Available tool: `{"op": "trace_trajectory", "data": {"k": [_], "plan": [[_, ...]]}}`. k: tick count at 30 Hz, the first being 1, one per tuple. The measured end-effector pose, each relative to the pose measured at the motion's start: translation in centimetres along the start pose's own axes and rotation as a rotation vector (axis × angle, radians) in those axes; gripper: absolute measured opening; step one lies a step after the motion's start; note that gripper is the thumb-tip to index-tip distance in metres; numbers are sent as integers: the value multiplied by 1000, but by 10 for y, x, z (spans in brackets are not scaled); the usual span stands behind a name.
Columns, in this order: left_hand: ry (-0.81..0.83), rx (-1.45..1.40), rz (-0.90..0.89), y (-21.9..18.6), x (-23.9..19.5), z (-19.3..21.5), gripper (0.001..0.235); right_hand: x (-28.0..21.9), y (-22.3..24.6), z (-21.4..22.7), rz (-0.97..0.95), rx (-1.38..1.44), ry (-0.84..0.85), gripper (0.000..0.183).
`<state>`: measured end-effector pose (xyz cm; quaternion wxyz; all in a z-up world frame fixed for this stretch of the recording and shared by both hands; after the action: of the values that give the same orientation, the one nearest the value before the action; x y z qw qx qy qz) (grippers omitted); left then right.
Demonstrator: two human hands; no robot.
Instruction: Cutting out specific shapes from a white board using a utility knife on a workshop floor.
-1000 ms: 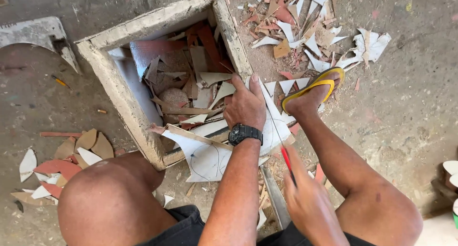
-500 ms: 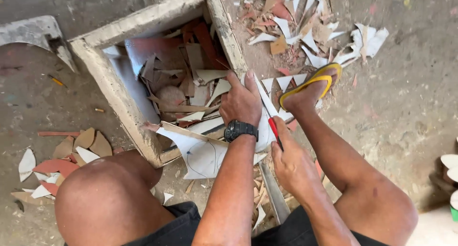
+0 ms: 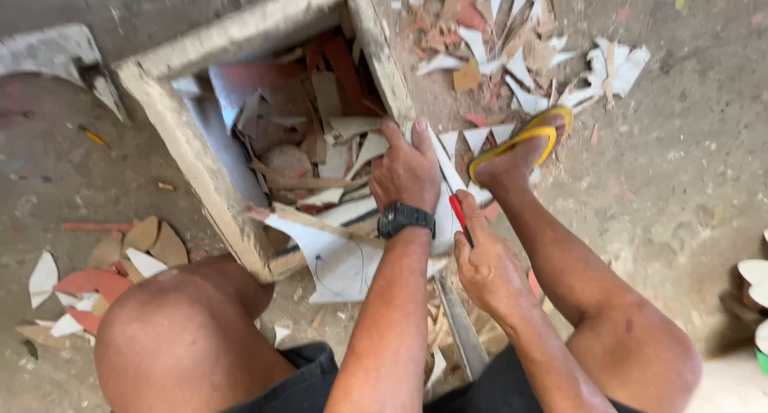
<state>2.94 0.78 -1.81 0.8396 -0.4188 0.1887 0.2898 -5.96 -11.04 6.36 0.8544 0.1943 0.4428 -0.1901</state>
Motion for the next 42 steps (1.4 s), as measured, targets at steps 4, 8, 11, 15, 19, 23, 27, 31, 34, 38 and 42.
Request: {"op": "trace_trajectory", "data": {"k": [4,8,11,15,19,23,27,31,34,38,42], "plan": [[-6,-15,16,-1,1,7,58,11,12,-1,33,16,4,65],[-19,-10,9,5,4,5,66,10,7,-8,64,97,-71,64],[-18,-98,33,2,-1,9,65,11,13,-8,80,105,-106,64],[-109,-31,-70,1,-3,3,61,19,25,-2,111,44,-122,64],[-164,-3,-101,8,2,-12,66,30,17,-1,141,-19,-112,64],[-208,-19,-123,7,4,-14,66,12,23,16,164,-63,-97,65],[-281,108,-97,12,13,-23,69,-38,-7,13,-12,-51,8,62],[-177,67,-33,13,8,-18,70,-84,-92,-27,-188,-196,-21,75],[-192,39,-44,11,10,-17,70,-59,-48,-7,-114,-73,-5,64],[-197,45,-46,9,10,-19,70,5,19,10,32,7,-19,48],[-179,47,-38,8,11,-15,71,14,40,18,116,-17,-49,62]]}}
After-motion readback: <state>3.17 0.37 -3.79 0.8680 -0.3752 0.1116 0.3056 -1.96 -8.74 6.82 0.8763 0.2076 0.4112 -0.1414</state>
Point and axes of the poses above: each hand's wrist, its own x-axis towards the middle knuckle, its own z-axis out of the back of the hand, y = z × x, the point moved 4 cm from there along x, towards the middle knuckle, and after that the axes turned 7 degrees about -x, right-handed, at the moved point
